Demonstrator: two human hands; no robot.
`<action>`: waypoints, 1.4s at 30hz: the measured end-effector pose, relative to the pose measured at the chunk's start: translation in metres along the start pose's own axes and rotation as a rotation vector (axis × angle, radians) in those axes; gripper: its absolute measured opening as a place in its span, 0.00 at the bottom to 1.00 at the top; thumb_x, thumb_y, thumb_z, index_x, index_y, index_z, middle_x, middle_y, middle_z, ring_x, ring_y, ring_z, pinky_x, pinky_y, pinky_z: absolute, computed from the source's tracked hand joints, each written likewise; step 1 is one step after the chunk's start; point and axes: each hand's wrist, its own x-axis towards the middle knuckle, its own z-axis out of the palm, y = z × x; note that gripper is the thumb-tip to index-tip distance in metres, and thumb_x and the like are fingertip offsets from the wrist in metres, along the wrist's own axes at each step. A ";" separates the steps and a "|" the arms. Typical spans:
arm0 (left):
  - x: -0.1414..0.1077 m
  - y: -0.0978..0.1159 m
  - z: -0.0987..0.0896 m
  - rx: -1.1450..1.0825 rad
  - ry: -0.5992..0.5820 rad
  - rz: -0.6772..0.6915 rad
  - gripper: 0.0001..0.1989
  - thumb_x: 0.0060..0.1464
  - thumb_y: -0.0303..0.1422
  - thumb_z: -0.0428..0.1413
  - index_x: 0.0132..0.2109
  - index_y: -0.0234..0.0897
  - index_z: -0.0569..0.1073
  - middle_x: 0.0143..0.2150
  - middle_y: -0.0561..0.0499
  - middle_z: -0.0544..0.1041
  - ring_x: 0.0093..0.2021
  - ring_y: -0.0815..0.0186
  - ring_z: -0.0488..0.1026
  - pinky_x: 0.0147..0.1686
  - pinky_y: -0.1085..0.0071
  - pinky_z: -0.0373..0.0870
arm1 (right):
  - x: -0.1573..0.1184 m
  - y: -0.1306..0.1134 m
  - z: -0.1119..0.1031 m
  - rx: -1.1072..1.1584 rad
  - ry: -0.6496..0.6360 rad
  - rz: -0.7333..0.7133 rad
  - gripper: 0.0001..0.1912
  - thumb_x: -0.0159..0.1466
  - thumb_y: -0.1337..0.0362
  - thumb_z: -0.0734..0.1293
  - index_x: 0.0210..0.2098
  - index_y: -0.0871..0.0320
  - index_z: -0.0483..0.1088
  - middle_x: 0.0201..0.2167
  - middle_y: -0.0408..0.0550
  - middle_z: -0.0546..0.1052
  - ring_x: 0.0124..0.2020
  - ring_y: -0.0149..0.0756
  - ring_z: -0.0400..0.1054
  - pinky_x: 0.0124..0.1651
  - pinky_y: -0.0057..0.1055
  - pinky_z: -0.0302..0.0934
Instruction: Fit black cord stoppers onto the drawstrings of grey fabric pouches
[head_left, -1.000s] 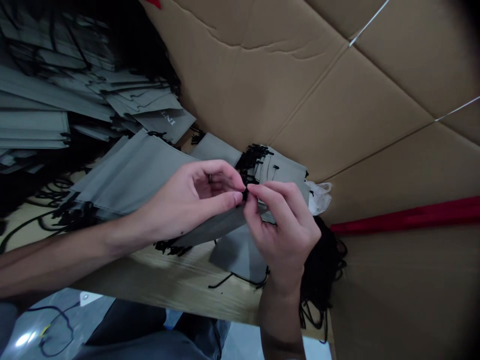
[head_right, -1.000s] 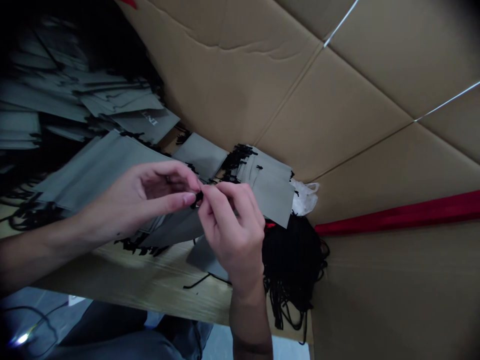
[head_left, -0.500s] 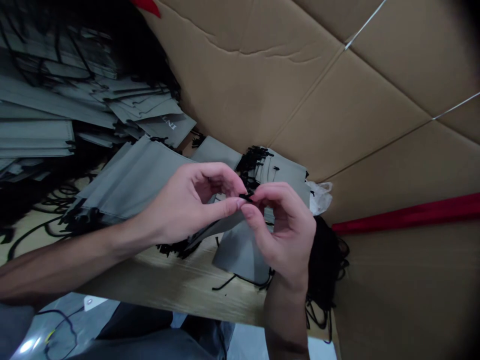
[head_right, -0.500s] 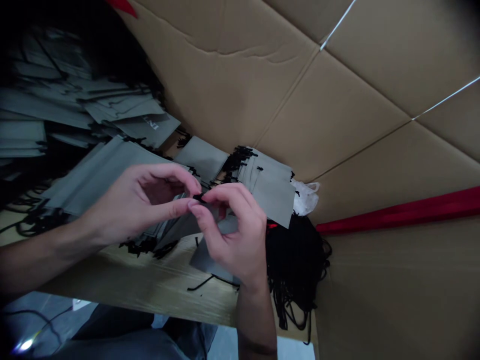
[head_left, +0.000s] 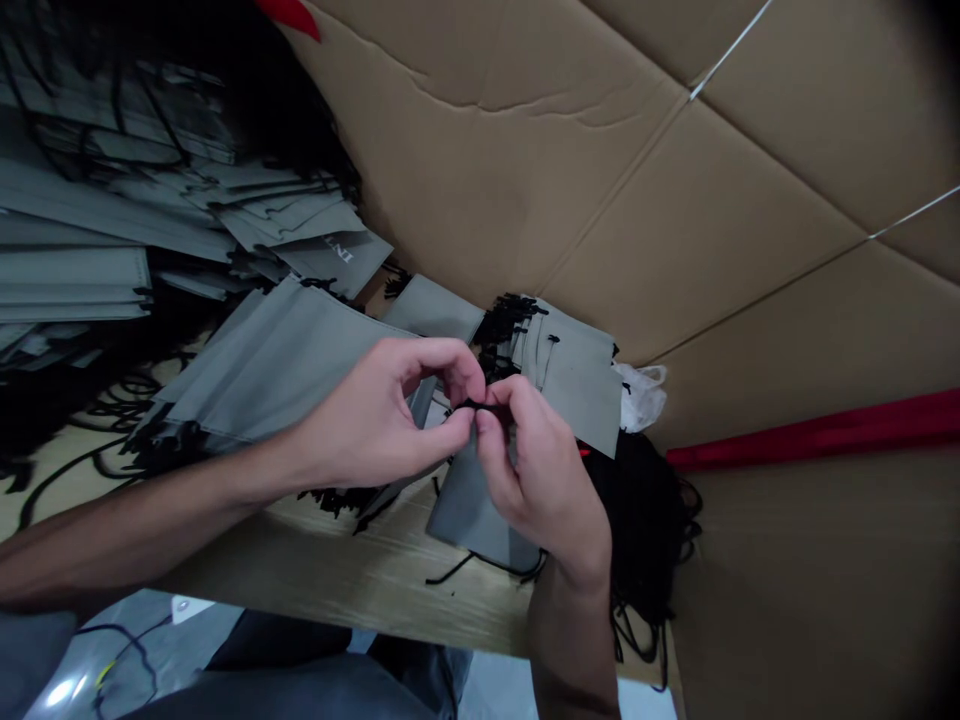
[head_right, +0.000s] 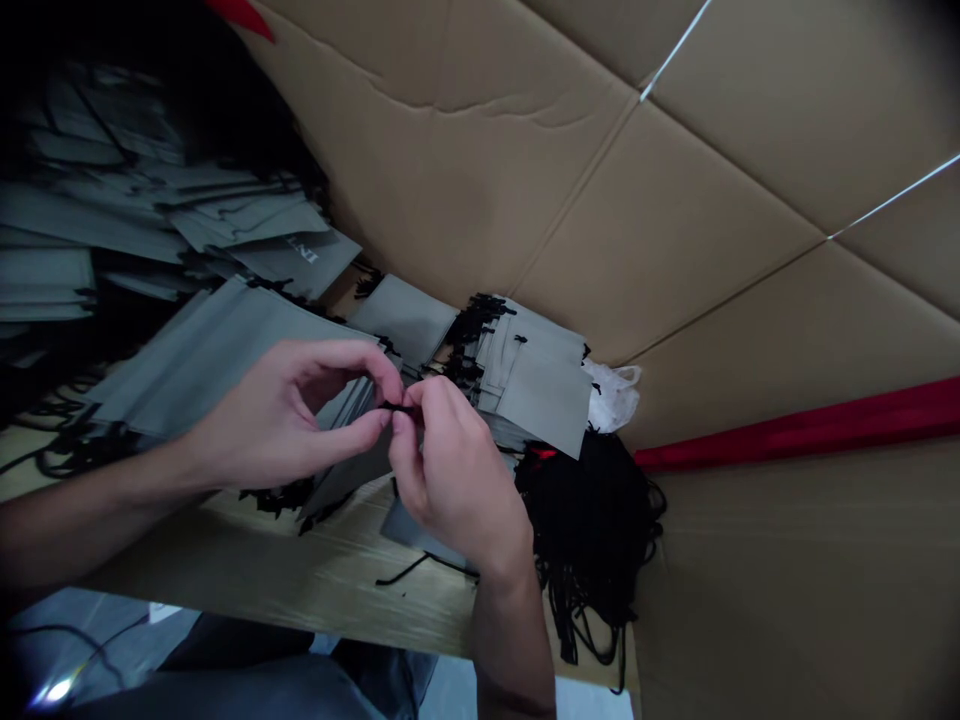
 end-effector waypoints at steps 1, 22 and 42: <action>0.001 -0.001 0.000 0.003 -0.007 -0.004 0.03 0.59 0.27 0.64 0.40 0.39 0.82 0.37 0.54 0.84 0.38 0.67 0.79 0.42 0.70 0.76 | 0.000 -0.001 0.000 -0.050 -0.008 0.005 0.04 0.81 0.67 0.63 0.48 0.52 0.68 0.43 0.48 0.80 0.42 0.39 0.75 0.45 0.37 0.70; 0.001 -0.006 -0.010 -0.001 -0.008 -0.072 0.02 0.60 0.32 0.68 0.39 0.40 0.84 0.37 0.52 0.86 0.39 0.64 0.80 0.40 0.70 0.77 | 0.006 0.006 0.015 -0.198 -0.068 0.005 0.12 0.79 0.68 0.59 0.38 0.51 0.65 0.34 0.45 0.80 0.31 0.36 0.67 0.37 0.37 0.58; 0.007 0.000 -0.003 -0.106 0.032 -0.144 0.04 0.55 0.31 0.67 0.38 0.39 0.81 0.36 0.54 0.82 0.37 0.67 0.77 0.37 0.71 0.73 | 0.008 0.010 0.022 -0.283 0.206 -0.164 0.15 0.79 0.70 0.60 0.35 0.49 0.59 0.27 0.41 0.71 0.28 0.36 0.63 0.34 0.39 0.52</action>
